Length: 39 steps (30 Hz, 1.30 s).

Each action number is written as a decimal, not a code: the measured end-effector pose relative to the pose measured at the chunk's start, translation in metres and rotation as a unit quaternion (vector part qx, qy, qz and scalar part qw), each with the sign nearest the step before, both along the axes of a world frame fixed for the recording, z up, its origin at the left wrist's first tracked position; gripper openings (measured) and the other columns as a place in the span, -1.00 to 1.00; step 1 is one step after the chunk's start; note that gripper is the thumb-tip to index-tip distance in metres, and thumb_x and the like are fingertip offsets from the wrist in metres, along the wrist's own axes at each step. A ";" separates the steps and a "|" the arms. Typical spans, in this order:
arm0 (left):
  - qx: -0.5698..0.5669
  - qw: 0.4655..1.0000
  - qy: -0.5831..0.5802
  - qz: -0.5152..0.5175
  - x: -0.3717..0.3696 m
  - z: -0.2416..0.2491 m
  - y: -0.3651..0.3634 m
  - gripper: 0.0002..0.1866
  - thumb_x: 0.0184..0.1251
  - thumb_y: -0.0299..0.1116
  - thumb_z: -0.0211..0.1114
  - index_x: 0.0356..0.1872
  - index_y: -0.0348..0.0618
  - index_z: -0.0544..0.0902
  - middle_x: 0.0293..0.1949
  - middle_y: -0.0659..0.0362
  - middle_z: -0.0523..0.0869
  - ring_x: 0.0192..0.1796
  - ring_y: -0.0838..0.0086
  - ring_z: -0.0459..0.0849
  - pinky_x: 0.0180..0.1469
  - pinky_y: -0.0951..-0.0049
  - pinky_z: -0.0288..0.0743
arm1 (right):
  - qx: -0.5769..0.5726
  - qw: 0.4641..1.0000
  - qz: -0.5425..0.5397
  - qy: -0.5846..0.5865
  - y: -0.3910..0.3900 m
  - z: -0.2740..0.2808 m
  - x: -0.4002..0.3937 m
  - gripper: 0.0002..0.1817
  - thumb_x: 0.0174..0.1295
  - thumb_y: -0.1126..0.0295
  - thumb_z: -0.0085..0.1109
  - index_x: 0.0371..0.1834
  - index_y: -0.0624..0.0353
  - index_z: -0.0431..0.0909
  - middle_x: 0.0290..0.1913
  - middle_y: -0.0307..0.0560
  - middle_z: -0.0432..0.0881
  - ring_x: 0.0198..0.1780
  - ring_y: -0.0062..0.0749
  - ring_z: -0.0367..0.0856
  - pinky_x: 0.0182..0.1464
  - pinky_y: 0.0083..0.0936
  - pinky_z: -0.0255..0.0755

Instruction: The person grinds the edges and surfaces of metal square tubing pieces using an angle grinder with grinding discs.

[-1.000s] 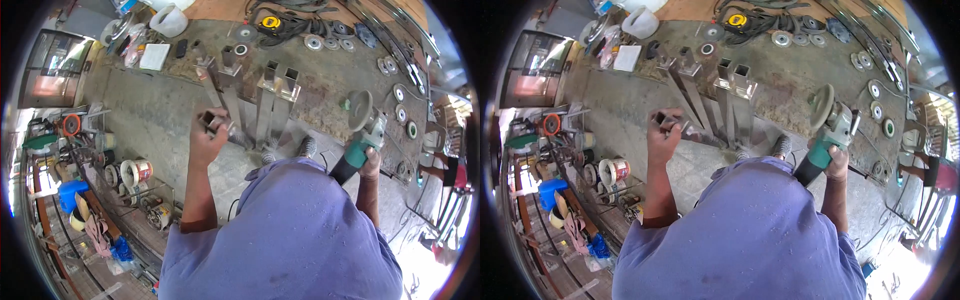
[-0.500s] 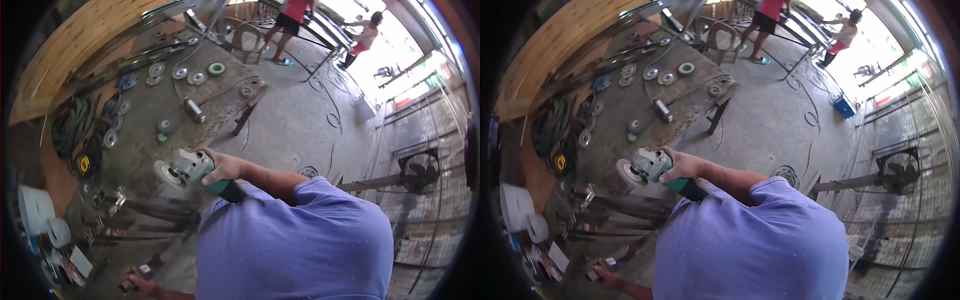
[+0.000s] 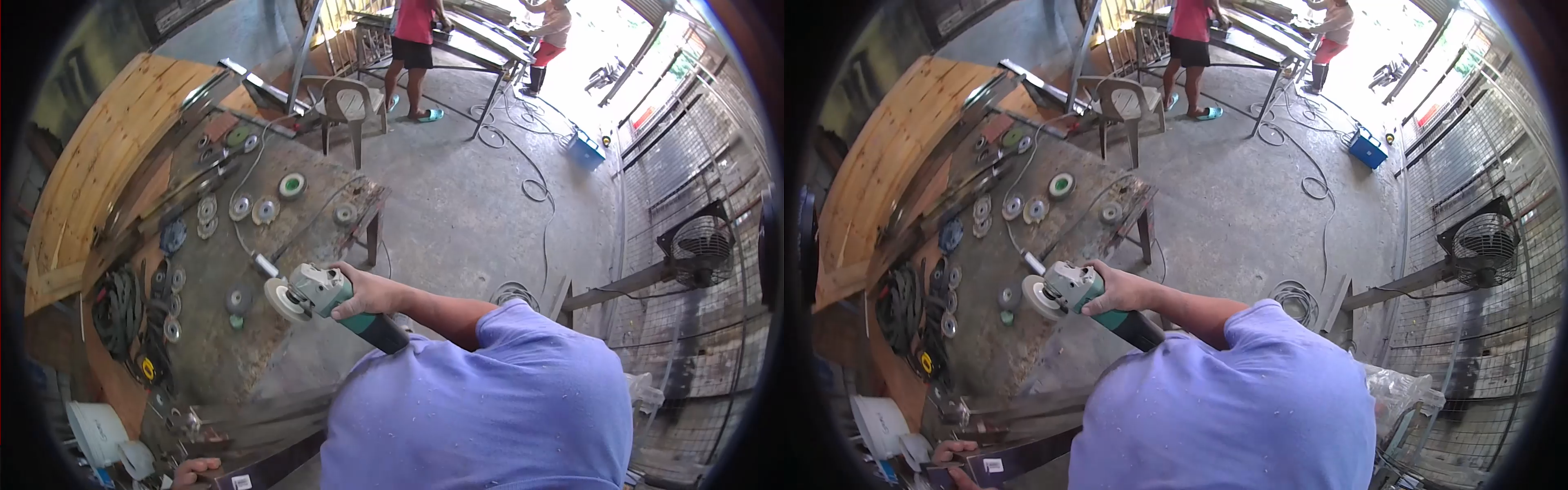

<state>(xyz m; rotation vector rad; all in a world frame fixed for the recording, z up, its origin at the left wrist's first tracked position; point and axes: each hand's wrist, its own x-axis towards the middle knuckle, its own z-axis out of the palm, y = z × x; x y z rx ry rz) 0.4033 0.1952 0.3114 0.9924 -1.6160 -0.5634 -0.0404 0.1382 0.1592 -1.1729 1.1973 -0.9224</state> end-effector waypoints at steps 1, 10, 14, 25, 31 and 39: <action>0.007 0.999 -0.002 -0.032 -0.014 -0.006 -0.014 -0.60 0.52 -0.05 0.22 -0.09 -0.28 0.54 -0.19 0.04 0.61 -0.17 0.29 0.63 -0.04 0.25 0.54 | 0.003 1.000 -0.012 0.012 -0.001 0.003 -0.017 0.11 0.04 0.00 0.66 0.54 0.27 0.18 0.28 0.14 0.55 0.38 -0.12 0.49 0.44 -0.33 0.29; 0.036 0.982 0.009 -0.183 -0.146 -0.129 -0.134 -0.61 0.55 -0.13 0.12 0.05 -0.32 0.49 -0.03 -0.07 0.66 -0.04 0.21 0.66 0.09 0.13 0.54 | 0.023 0.992 -0.121 0.009 0.004 -0.028 -0.140 0.09 0.08 0.04 0.62 0.56 0.28 0.16 0.27 0.05 0.55 0.33 -0.24 0.50 0.42 -0.34 0.32; 0.116 0.979 -0.044 -0.164 -0.171 -0.170 -0.180 -0.61 0.54 -0.14 0.11 0.07 -0.29 0.52 0.06 -0.08 0.67 0.04 0.20 0.67 0.18 0.14 0.53 | 0.038 0.987 -0.154 -0.004 0.021 -0.024 -0.177 0.08 0.08 0.08 0.62 0.56 0.31 0.16 0.25 0.07 0.56 0.32 -0.24 0.51 0.42 -0.33 0.33; 0.143 0.952 -0.264 -0.053 -0.157 -0.165 -0.190 -0.79 0.37 -0.50 0.12 -0.14 -0.14 0.74 -0.07 0.03 0.79 0.00 0.19 0.76 0.06 0.20 0.59 | 0.055 0.954 -0.268 -0.123 0.074 -0.045 -0.223 -0.03 0.02 0.33 0.55 0.48 0.27 0.16 0.08 0.06 0.61 -0.08 -0.25 0.72 -0.04 -0.27 0.69; 0.220 0.957 0.034 -0.183 -0.163 -0.182 -0.242 -0.69 0.55 -0.13 0.32 -0.14 -0.22 0.73 -0.19 0.18 0.80 -0.11 0.56 0.69 0.05 0.47 0.55 | 0.000 0.971 -0.221 -0.092 0.028 -0.034 -0.210 -0.02 0.04 0.15 0.59 0.46 0.22 0.19 -0.01 0.07 0.61 -0.18 -0.19 0.74 -0.17 -0.24 0.71; 0.216 0.975 0.053 -0.030 -0.177 -0.151 -0.193 -0.52 0.36 0.00 0.54 -0.06 -0.23 0.66 -0.28 0.28 0.74 -0.24 0.62 0.66 -0.14 0.46 0.58 | 0.021 0.992 -0.091 0.088 -0.001 0.009 -0.182 0.05 -0.08 0.24 0.68 0.47 0.28 0.23 0.13 0.03 0.61 0.10 -0.28 0.65 0.19 -0.32 0.57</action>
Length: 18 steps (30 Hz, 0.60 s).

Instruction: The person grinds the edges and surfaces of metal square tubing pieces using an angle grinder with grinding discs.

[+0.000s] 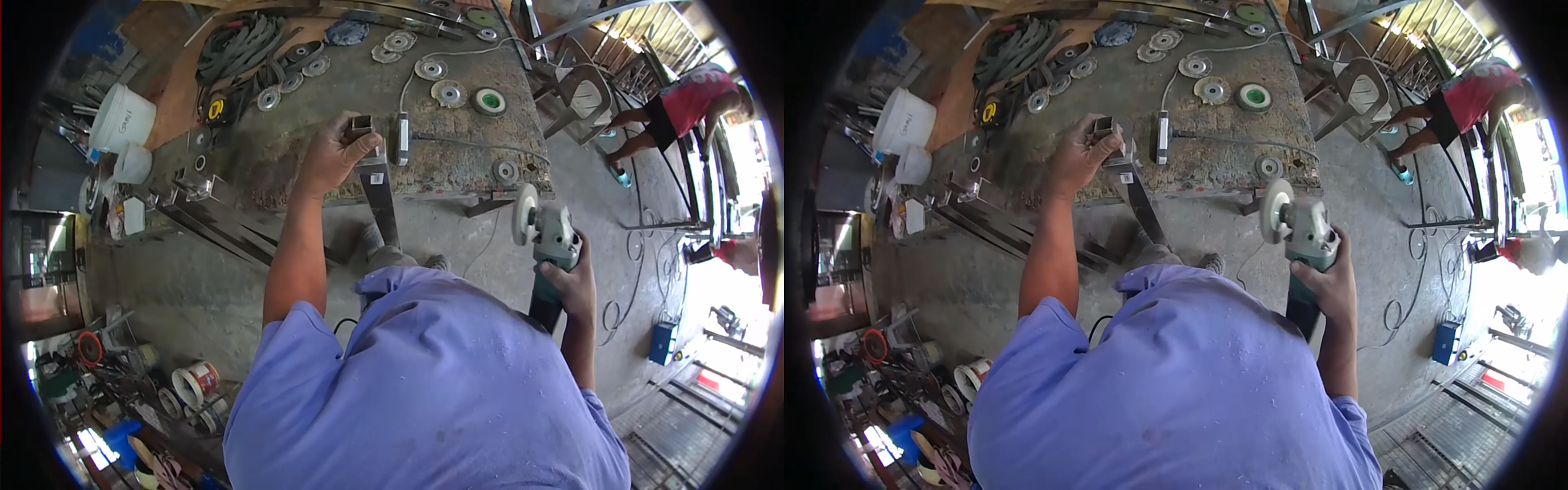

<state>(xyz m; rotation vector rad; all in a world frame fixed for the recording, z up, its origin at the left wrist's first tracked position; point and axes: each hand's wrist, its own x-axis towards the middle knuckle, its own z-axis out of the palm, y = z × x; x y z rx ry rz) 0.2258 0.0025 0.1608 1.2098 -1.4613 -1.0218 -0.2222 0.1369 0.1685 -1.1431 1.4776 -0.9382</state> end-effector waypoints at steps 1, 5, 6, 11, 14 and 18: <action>-0.013 1.000 -0.004 0.008 -0.001 0.005 0.002 -0.51 0.36 0.02 0.54 -0.05 -0.23 0.66 -0.29 0.27 0.75 -0.24 0.60 0.67 -0.14 0.45 0.59 | -0.005 0.999 0.024 0.028 -0.008 0.006 0.007 0.04 -0.09 0.25 0.69 0.46 0.28 0.24 0.15 0.02 0.61 0.13 -0.30 0.63 0.23 -0.34 0.55; -0.056 0.985 -0.164 0.004 0.005 0.023 -0.003 -0.48 0.36 0.06 0.52 0.00 -0.21 0.66 -0.27 0.18 0.80 -0.26 0.45 0.75 -0.12 0.39 0.63 | -0.007 0.990 0.094 0.105 -0.045 0.048 0.052 0.05 -0.08 0.24 0.68 0.49 0.25 0.25 0.21 0.05 0.61 0.23 -0.26 0.60 0.28 -0.30 0.51; -0.079 0.979 -0.186 0.001 0.007 0.027 -0.005 -0.49 0.35 0.06 0.51 0.01 -0.19 0.66 -0.25 0.15 0.80 -0.25 0.40 0.77 -0.10 0.37 0.64 | -0.023 0.989 0.113 0.091 -0.055 0.047 0.059 0.06 -0.08 0.22 0.69 0.49 0.24 0.24 0.19 0.12 0.65 0.23 -0.20 0.64 0.28 -0.28 0.52; -0.157 0.967 -0.199 -0.020 0.016 0.026 -0.009 -0.50 0.32 0.00 0.52 0.08 -0.16 0.68 -0.13 0.05 0.81 -0.14 0.18 0.80 -0.05 0.26 0.67 | -0.027 0.951 0.205 0.230 -0.096 0.108 0.116 0.06 -0.09 0.23 0.70 0.49 0.20 0.25 0.13 0.24 0.70 0.20 -0.02 0.73 0.23 -0.21 0.57; -0.204 0.954 -0.216 -0.034 0.021 0.026 -0.011 -0.53 0.30 -0.07 0.54 0.09 -0.14 0.69 -0.09 0.04 0.79 -0.09 0.15 0.78 -0.03 0.25 0.66 | -0.096 0.913 0.267 0.292 -0.120 0.122 0.138 0.00 -0.06 0.21 0.67 0.45 0.18 0.27 0.04 0.27 0.74 0.12 0.08 0.77 0.13 -0.13 0.62; -0.180 0.962 -0.204 -0.036 0.019 0.028 -0.009 -0.57 0.27 -0.16 0.55 0.06 -0.14 0.69 -0.08 0.04 0.76 -0.03 0.10 0.75 0.02 0.20 0.63 | -0.016 0.893 0.309 0.327 -0.145 0.146 0.171 -0.01 -0.09 0.26 0.67 0.44 0.13 0.28 -0.01 0.28 0.74 0.07 0.18 0.76 0.10 -0.17 0.60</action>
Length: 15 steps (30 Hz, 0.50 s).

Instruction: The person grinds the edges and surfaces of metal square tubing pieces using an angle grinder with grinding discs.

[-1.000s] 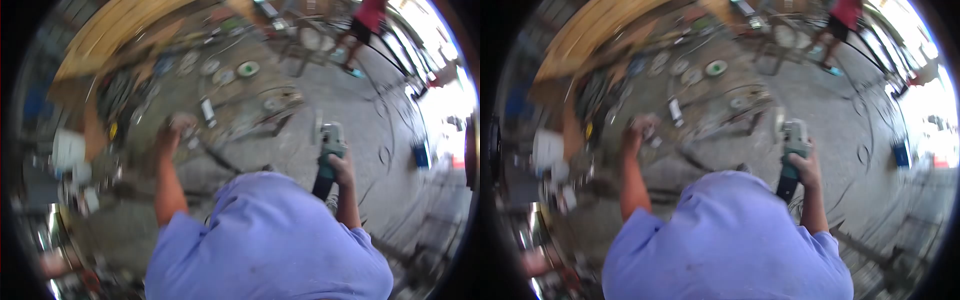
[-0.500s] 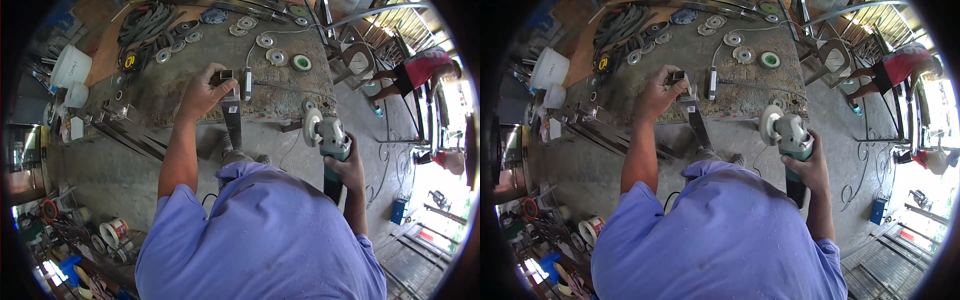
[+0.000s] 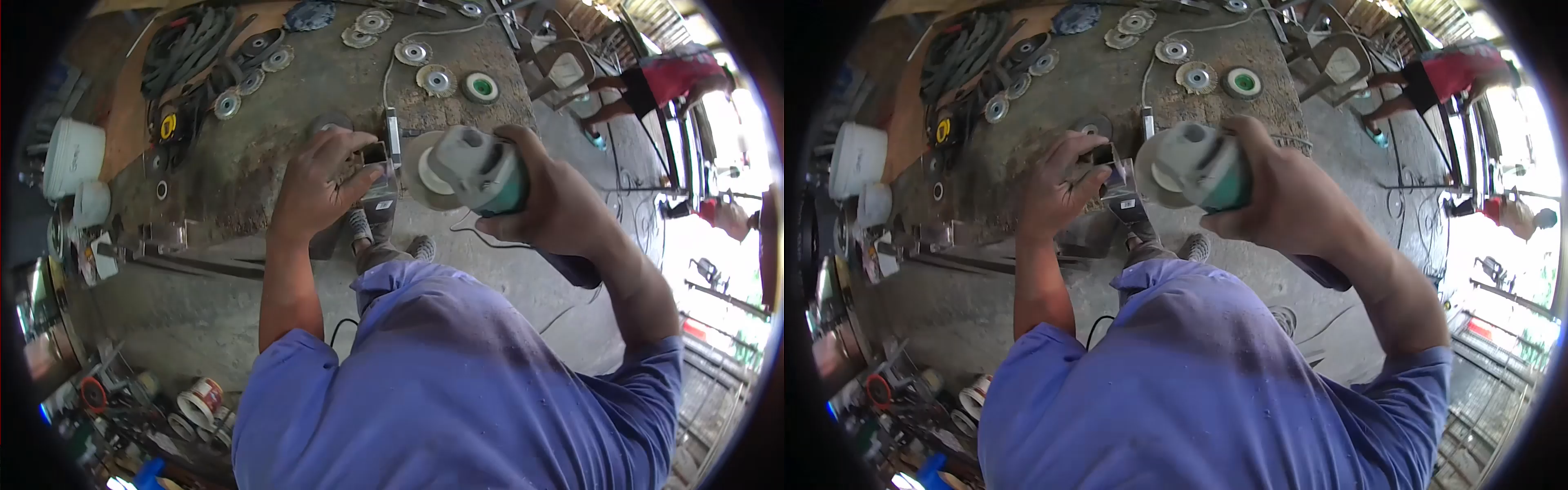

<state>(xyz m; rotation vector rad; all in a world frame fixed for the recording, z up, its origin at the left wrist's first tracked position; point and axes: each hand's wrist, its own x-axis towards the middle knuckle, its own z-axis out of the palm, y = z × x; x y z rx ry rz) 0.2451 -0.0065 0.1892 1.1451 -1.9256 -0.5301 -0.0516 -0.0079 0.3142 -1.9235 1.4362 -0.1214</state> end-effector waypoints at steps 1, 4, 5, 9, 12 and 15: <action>-0.006 1.000 -0.001 -0.001 0.000 -0.002 -0.001 -0.58 0.27 -0.17 0.55 0.06 -0.14 0.69 -0.08 0.03 0.76 -0.01 0.09 0.74 0.05 0.18 0.62 | 0.014 1.000 0.007 0.013 -0.004 0.004 0.007 -0.02 -0.08 0.26 0.67 0.43 0.13 0.28 -0.05 0.29 0.74 0.04 0.20 0.77 0.08 -0.15 0.60; 0.004 1.000 0.010 -0.015 0.000 -0.006 -0.004 -0.57 0.27 -0.17 0.56 0.06 -0.14 0.68 -0.06 0.03 0.74 0.03 0.06 0.72 0.09 0.13 0.59 | 0.041 0.998 0.020 0.043 -0.008 0.005 0.019 -0.05 -0.06 0.26 0.64 0.42 0.15 0.28 -0.14 0.30 0.75 -0.05 0.23 0.78 0.00 -0.12 0.61; 0.013 1.000 0.017 -0.017 0.001 -0.007 -0.005 -0.57 0.26 -0.17 0.56 0.06 -0.15 0.68 -0.06 0.03 0.74 0.04 0.05 0.71 0.11 0.12 0.58 | 0.039 0.998 0.021 0.049 -0.008 0.001 0.021 -0.06 -0.05 0.26 0.64 0.41 0.16 0.27 -0.17 0.30 0.75 -0.07 0.24 0.78 -0.01 -0.11 0.61; 0.006 0.999 0.031 -0.022 0.000 -0.015 -0.006 -0.57 0.27 -0.15 0.56 0.04 -0.17 0.68 -0.06 0.04 0.74 0.04 0.04 0.71 0.12 0.12 0.57 | 0.025 0.998 0.023 0.050 -0.010 -0.003 0.028 -0.08 -0.03 0.26 0.62 0.39 0.19 0.28 -0.20 0.31 0.75 -0.09 0.26 0.78 -0.03 -0.08 0.61; 0.011 0.999 0.027 -0.019 0.000 -0.011 -0.006 -0.57 0.27 -0.13 0.56 0.02 -0.18 0.69 -0.06 0.05 0.75 0.04 0.05 0.71 0.13 0.13 0.56 | 0.020 0.997 0.028 0.067 -0.012 -0.001 0.032 -0.10 -0.03 0.27 0.62 0.37 0.20 0.28 -0.20 0.33 0.75 -0.09 0.26 0.77 -0.03 -0.06 0.61; 0.039 0.999 0.030 -0.014 -0.002 -0.009 -0.003 -0.57 0.29 -0.11 0.55 0.02 -0.18 0.69 -0.06 0.05 0.76 0.05 0.06 0.71 0.14 0.14 0.56 | -0.001 0.996 0.053 0.068 -0.013 0.000 0.035 -0.31 0.06 0.25 0.54 0.11 0.32 0.30 -0.26 0.32 0.74 -0.08 0.25 0.77 -0.03 0.00 0.62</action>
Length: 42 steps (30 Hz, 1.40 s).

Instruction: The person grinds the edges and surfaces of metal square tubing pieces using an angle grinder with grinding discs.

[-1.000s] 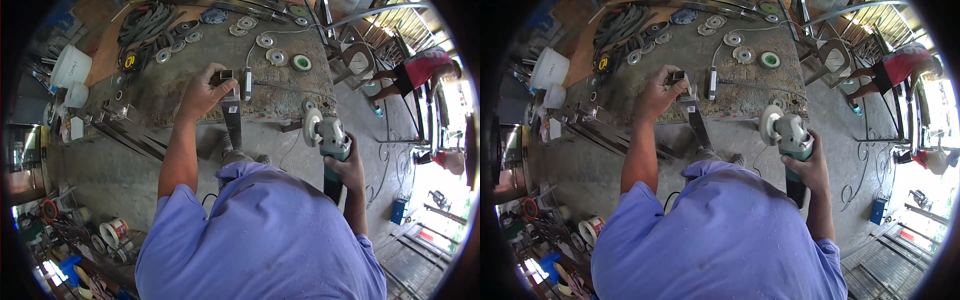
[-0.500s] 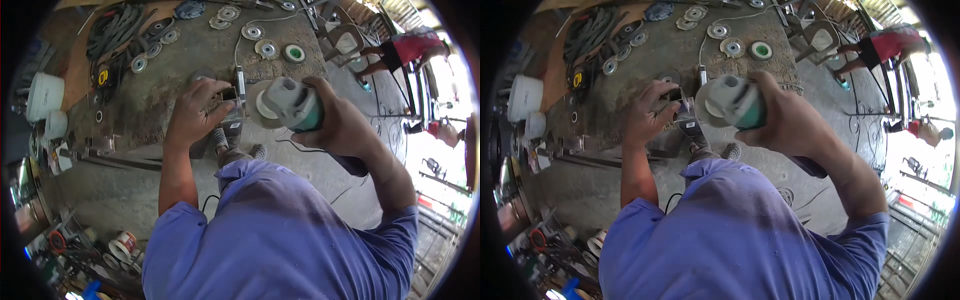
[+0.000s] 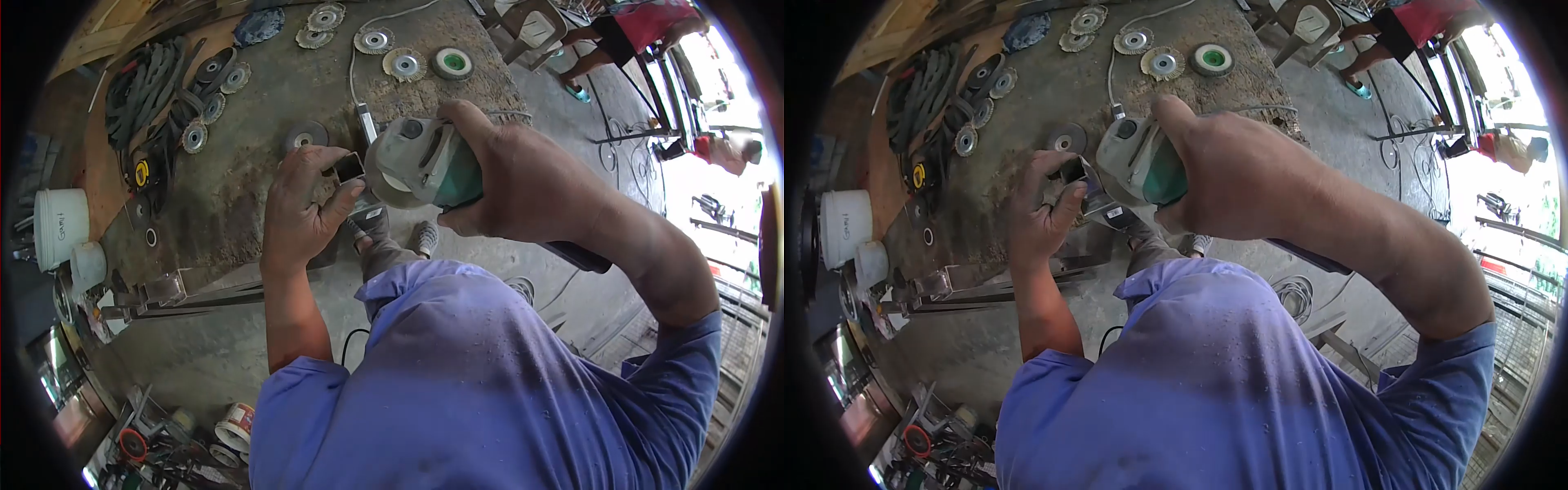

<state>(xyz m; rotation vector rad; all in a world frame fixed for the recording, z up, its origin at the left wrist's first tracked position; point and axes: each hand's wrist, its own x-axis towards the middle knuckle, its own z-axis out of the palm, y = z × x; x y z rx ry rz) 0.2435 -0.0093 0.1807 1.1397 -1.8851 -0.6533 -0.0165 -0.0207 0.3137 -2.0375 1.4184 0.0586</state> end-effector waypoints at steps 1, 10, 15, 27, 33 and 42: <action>0.008 1.000 0.000 0.001 0.000 0.002 0.001 -0.56 0.29 -0.10 0.55 0.02 -0.18 0.69 -0.06 0.06 0.76 0.06 0.06 0.71 0.14 0.14 0.56 | 0.005 1.000 -0.004 0.008 -0.001 0.001 0.002 -0.26 0.04 0.27 0.56 0.19 0.29 0.30 -0.24 0.33 0.74 -0.08 0.25 0.78 -0.03 -0.02 0.62; 0.038 0.999 0.010 0.008 0.002 0.000 0.003 -0.53 0.29 -0.07 0.55 0.07 -0.16 0.70 -0.06 0.07 0.77 0.07 0.07 0.71 0.17 0.16 0.55 | -0.041 0.998 0.024 0.030 -0.014 0.007 0.017 -0.18 -0.01 0.30 0.56 0.29 0.34 0.33 -0.18 0.35 0.73 0.00 0.21 0.76 0.02 -0.04 0.59; 0.019 0.999 0.001 -0.039 0.010 0.005 -0.008 -0.51 0.24 -0.07 0.58 0.05 -0.15 0.70 -0.09 0.10 0.77 0.06 0.13 0.71 0.19 0.17 0.53 | -0.039 0.998 0.039 0.035 -0.009 0.012 0.014 -0.20 -0.04 0.32 0.54 0.27 0.36 0.34 -0.17 0.35 0.73 0.02 0.22 0.75 0.03 -0.05 0.58; 0.037 0.986 0.054 -0.153 0.031 -0.004 -0.033 -0.46 0.11 -0.09 0.67 0.02 -0.17 0.71 -0.07 0.10 0.74 0.06 0.23 0.70 0.15 0.24 0.56 | -0.034 0.999 0.025 0.033 -0.008 0.012 0.020 -0.14 -0.07 0.29 0.54 0.32 0.33 0.33 -0.13 0.34 0.73 0.03 0.23 0.74 0.05 -0.03 0.58; 0.054 0.986 0.073 -0.143 0.029 -0.003 -0.031 -0.48 0.08 -0.13 0.69 0.00 -0.18 0.73 -0.07 0.09 0.73 0.07 0.24 0.70 0.14 0.26 0.57 | -0.048 0.996 0.021 0.068 -0.022 0.006 0.030 -0.12 -0.07 0.27 0.56 0.34 0.30 0.32 -0.12 0.34 0.73 0.05 0.21 0.74 0.06 -0.02 0.58; 0.022 0.991 0.037 -0.127 0.026 0.006 -0.027 -0.51 0.07 -0.18 0.69 -0.01 -0.15 0.74 -0.10 0.13 0.76 0.05 0.24 0.69 0.11 0.26 0.58 | 0.028 0.998 0.015 0.058 -0.009 0.018 0.015 -0.12 -0.05 0.31 0.61 0.35 0.27 0.31 -0.15 0.32 0.75 -0.04 0.18 0.79 0.02 -0.09 0.62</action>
